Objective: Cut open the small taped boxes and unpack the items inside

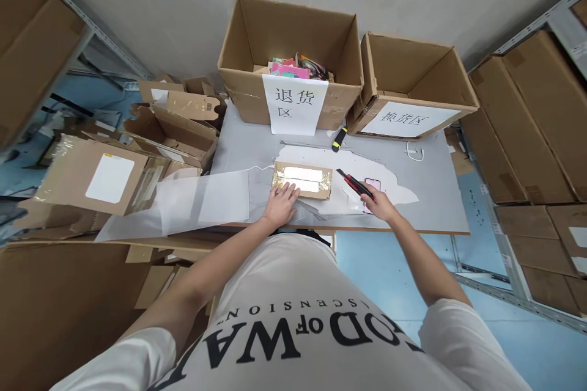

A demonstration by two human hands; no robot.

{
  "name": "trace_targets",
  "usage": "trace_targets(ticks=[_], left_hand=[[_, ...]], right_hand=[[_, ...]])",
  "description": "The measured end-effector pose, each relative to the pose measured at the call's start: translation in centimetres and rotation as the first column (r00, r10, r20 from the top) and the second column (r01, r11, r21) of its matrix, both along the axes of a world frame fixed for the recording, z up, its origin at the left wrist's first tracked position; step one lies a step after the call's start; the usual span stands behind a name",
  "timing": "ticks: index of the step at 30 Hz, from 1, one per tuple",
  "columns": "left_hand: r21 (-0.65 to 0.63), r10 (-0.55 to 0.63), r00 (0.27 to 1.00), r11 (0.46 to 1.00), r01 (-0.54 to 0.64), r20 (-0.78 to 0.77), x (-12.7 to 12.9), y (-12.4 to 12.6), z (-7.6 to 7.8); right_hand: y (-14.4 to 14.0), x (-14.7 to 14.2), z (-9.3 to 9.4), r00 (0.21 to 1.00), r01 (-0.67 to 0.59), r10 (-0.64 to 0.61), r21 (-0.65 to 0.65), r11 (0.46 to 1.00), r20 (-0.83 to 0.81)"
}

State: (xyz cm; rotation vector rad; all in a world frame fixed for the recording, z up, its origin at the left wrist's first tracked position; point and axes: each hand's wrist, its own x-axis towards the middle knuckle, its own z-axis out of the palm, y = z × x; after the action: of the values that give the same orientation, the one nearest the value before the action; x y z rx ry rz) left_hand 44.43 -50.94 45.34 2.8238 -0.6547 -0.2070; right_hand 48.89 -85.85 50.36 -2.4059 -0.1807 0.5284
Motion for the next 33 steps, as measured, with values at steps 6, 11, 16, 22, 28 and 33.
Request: trace_targets(ticks=[6, 11, 16, 22, 28, 33], left_hand=[[0.008, 0.045, 0.998, 0.999, -0.045, 0.048, 0.7, 0.1, 0.6], [0.029, 0.031, 0.995, 0.999, -0.034, 0.092, 2.2, 1.1, 0.2], [0.009, 0.025, 0.997, 1.000, -0.026, 0.074, 2.1, 0.8, -0.9], [0.017, 0.081, 0.995, 0.997, -0.082, 0.066, 2.1, 0.5, -1.1], [0.034, 0.156, 0.987, 0.987, -0.157, 0.036, 3.3, 0.4, -1.0], [0.043, 0.187, 0.982, 0.982, -0.186, -0.020, 3.7, 0.3, -0.8]], right_hand=[[4.4, -4.0, -5.4, 0.853, 0.522, -0.418, 0.514, 0.681, -0.313], [6.3, -5.0, -6.4, 0.793, 0.608, -0.434, 0.580, 0.542, -0.427], [6.5, -5.2, -6.3, 0.785, 0.620, -0.412, 0.593, 0.514, -0.463], [6.0, -5.3, -5.9, 0.787, 0.616, -0.399, 0.565, 0.549, -0.470], [5.2, -4.9, -5.8, 0.807, 0.587, -0.377, 0.544, 0.600, -0.454], [4.7, -4.6, -5.6, 0.831, 0.544, -0.347, 0.508, 0.668, -0.434]])
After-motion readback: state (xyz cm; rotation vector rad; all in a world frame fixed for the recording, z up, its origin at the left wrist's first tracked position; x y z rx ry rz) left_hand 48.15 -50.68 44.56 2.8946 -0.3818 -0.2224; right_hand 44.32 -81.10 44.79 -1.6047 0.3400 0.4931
